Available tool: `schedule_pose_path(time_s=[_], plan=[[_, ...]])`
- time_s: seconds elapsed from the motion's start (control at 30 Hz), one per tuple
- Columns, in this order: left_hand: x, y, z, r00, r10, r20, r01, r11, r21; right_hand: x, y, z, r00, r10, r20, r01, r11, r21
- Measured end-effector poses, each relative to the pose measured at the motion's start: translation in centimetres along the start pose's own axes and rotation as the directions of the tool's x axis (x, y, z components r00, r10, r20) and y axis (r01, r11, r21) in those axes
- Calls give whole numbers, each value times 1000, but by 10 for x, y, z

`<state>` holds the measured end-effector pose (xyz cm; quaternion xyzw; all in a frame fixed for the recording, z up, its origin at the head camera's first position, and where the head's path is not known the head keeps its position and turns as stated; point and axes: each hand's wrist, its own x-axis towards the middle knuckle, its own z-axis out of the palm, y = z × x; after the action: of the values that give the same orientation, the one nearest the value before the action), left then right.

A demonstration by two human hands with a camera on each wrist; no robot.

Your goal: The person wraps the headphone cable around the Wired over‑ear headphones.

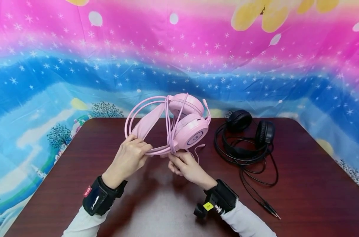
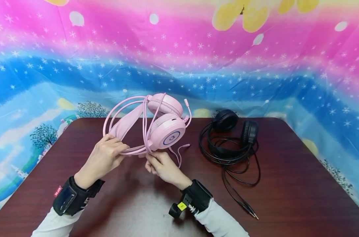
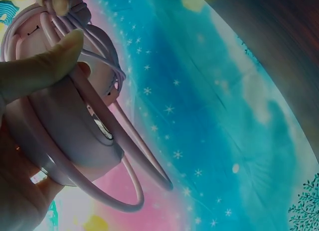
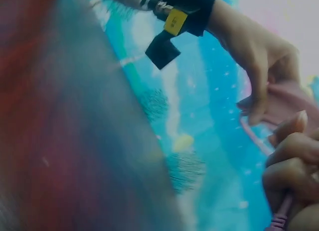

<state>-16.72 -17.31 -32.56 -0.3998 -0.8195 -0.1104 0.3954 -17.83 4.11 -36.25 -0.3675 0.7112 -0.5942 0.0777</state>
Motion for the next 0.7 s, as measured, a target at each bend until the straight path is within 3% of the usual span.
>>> schedule_pose_path(time_s=[0.1,0.27,0.57,0.7], plan=[[-1,0,0,1000,-12,19,11,1000,8,-3,-10,-3,1000,-24,14,26,980,-199],[-1,1,0,999,-16,42,16,1000,13,-6,-19,-6,998,-56,-8,48,908,-416],[-1,3,1,999,-5,46,4,1000,22,-8,-27,-14,981,-189,32,173,797,-579],[-1,3,2,998,15,58,-17,999,36,-10,-31,-18,979,-194,64,192,770,-608]])
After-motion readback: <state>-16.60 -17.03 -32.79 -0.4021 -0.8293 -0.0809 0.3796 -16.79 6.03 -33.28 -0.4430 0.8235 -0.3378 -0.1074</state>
